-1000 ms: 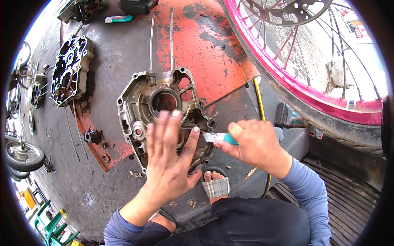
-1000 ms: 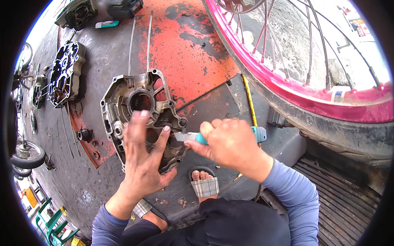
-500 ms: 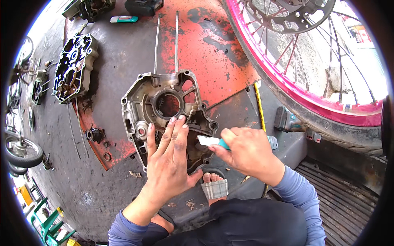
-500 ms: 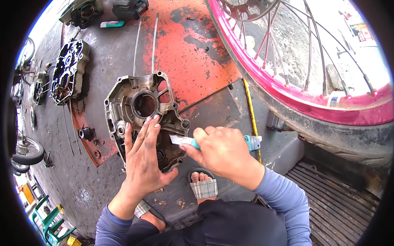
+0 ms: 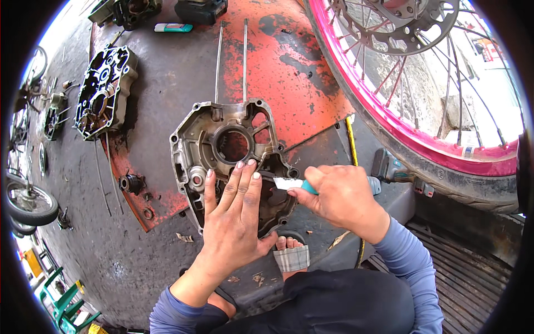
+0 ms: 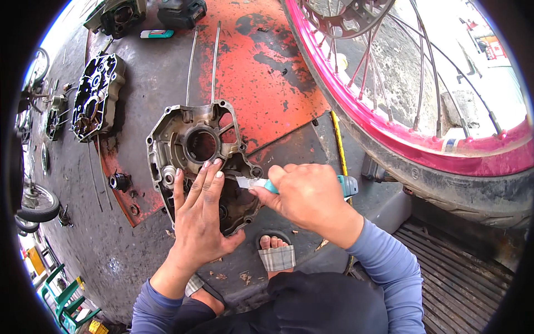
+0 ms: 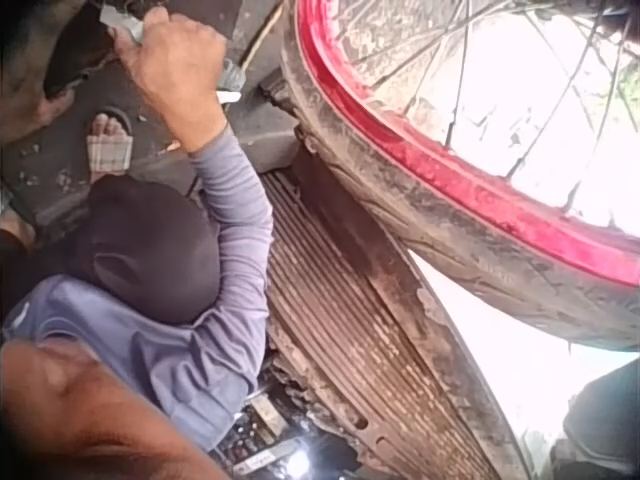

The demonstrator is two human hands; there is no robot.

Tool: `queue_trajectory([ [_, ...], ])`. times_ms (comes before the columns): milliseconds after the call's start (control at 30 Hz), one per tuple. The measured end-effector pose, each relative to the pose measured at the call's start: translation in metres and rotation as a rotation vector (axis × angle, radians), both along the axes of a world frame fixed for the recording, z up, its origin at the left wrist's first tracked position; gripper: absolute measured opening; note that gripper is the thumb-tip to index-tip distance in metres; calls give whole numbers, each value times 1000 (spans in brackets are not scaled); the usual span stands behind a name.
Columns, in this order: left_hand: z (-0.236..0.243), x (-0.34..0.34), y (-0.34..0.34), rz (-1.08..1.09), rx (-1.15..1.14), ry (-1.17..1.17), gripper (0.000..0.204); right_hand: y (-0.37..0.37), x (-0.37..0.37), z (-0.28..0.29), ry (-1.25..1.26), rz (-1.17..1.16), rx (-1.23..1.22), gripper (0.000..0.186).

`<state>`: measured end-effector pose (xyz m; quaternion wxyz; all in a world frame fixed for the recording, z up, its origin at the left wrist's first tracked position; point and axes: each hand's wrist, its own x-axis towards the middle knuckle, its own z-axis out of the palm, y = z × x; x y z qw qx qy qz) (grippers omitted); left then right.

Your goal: Cleaning and scraping the gasket surface of a motorcycle engine casing.

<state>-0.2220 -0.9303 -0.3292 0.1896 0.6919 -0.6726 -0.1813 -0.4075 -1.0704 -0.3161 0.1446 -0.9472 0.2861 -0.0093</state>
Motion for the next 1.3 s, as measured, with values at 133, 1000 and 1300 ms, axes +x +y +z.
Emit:
queue_trajectory([
  [133, 0, 1, 2, 0, 12, -9, 103, -29, -37, -17, 182, -299, -166, 39],
  [1000, 2, 2, 2, -44, 61, -15, 104, -28, 27, -7, 65, 22, 17, 52],
  [1300, 4, 3, 2, -46, 69, -22, 103, -27, 38, -4, 50, -59, -26, 50],
])
